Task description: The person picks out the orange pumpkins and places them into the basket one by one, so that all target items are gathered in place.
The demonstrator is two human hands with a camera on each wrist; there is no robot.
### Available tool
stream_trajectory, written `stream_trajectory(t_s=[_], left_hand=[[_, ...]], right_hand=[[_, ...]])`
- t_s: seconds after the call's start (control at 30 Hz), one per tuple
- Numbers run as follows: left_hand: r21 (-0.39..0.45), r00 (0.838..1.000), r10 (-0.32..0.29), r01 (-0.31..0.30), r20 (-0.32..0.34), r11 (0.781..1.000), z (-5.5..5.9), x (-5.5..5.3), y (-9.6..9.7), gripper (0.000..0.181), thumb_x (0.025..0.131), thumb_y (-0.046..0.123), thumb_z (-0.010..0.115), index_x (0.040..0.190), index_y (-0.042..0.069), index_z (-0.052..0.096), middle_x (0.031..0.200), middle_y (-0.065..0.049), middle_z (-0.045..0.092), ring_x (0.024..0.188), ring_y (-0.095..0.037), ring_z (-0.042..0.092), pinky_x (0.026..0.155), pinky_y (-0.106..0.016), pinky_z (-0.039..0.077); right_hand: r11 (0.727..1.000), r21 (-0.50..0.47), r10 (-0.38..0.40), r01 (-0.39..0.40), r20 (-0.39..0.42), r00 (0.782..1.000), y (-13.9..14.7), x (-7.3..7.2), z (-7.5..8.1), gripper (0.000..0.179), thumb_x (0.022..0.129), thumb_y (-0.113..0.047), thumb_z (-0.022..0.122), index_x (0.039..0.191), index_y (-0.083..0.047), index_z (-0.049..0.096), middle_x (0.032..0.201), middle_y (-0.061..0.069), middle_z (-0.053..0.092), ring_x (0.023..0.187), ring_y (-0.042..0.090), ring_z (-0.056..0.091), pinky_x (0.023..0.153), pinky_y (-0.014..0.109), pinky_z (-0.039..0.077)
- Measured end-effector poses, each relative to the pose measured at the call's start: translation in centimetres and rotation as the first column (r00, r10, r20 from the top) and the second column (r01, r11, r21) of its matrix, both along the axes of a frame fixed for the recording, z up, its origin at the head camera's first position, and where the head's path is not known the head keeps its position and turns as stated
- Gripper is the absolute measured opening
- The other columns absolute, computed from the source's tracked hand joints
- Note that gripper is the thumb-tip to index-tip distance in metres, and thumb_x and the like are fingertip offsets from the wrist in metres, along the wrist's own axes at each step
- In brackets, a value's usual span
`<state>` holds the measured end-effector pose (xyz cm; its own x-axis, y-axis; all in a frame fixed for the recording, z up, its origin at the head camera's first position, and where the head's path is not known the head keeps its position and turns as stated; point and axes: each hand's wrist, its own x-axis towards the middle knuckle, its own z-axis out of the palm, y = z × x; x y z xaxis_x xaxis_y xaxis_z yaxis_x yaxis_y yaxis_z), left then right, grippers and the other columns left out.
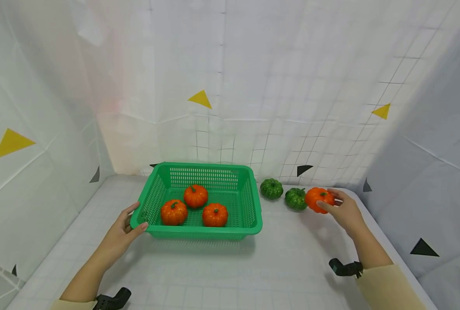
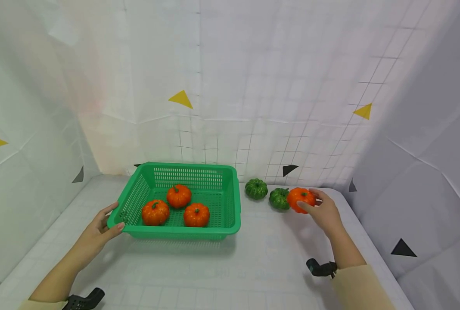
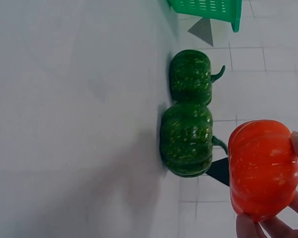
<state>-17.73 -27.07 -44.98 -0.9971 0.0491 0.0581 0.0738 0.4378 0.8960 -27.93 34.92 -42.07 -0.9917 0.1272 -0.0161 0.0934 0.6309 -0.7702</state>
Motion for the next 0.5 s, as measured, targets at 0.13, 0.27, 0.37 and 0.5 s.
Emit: stream_trajectory(t_s=[0.13, 0.27, 0.37, 0.5], left_hand=[[-0.004, 1.000, 0.000, 0.000, -0.001, 1.000, 0.0, 0.0, 0.0, 0.081, 0.102, 0.031, 0.061, 0.161, 0.010, 0.010, 0.152, -0.033, 0.032, 0.133, -0.043, 0.045, 0.099, -0.040, 0.047], [-0.006, 1.000, 0.001, -0.001, 0.000, 1.000, 0.0, 0.0, 0.0, 0.081, 0.102, 0.031, 0.061, 0.161, 0.010, 0.010, 0.152, -0.033, 0.033, 0.133, -0.043, 0.045, 0.098, -0.037, 0.048], [-0.001, 1.000, 0.003, -0.003, 0.003, 1.000, 0.0, 0.0, 0.0, 0.081, 0.101, 0.031, 0.061, 0.161, 0.011, 0.010, 0.152, -0.032, 0.033, 0.132, -0.043, 0.046, 0.097, -0.036, 0.048], [-0.001, 1.000, 0.001, -0.001, 0.002, 1.000, 0.1, 0.0, 0.1, 0.081, 0.101, 0.031, 0.061, 0.161, 0.011, 0.010, 0.151, -0.032, 0.034, 0.132, -0.043, 0.046, 0.097, -0.036, 0.048]], right_hand=[[1.000, 0.004, 0.012, -0.012, -0.016, 1.000, -0.7, 0.5, 0.6, 0.094, 0.089, -0.059, 0.067, 0.157, -0.006, 0.029, 0.156, 0.030, 0.029, 0.135, 0.051, 0.035, 0.100, 0.062, 0.043], [0.999, 0.020, 0.037, -0.036, -0.041, 0.998, -1.3, 1.1, 1.2, 0.094, 0.089, -0.060, 0.067, 0.156, -0.005, 0.031, 0.155, 0.030, 0.031, 0.135, 0.051, 0.036, 0.099, 0.062, 0.044], [0.998, 0.024, 0.057, -0.056, -0.056, 0.997, -1.6, 1.3, 1.5, 0.094, 0.089, -0.059, 0.068, 0.156, -0.004, 0.032, 0.154, 0.030, 0.032, 0.134, 0.051, 0.037, 0.098, 0.062, 0.045], [0.997, 0.024, 0.077, -0.076, -0.065, 0.995, -2.0, 1.6, 1.9, 0.093, 0.089, -0.059, 0.068, 0.155, -0.004, 0.033, 0.152, 0.030, 0.034, 0.133, 0.051, 0.038, 0.098, 0.061, 0.045]])
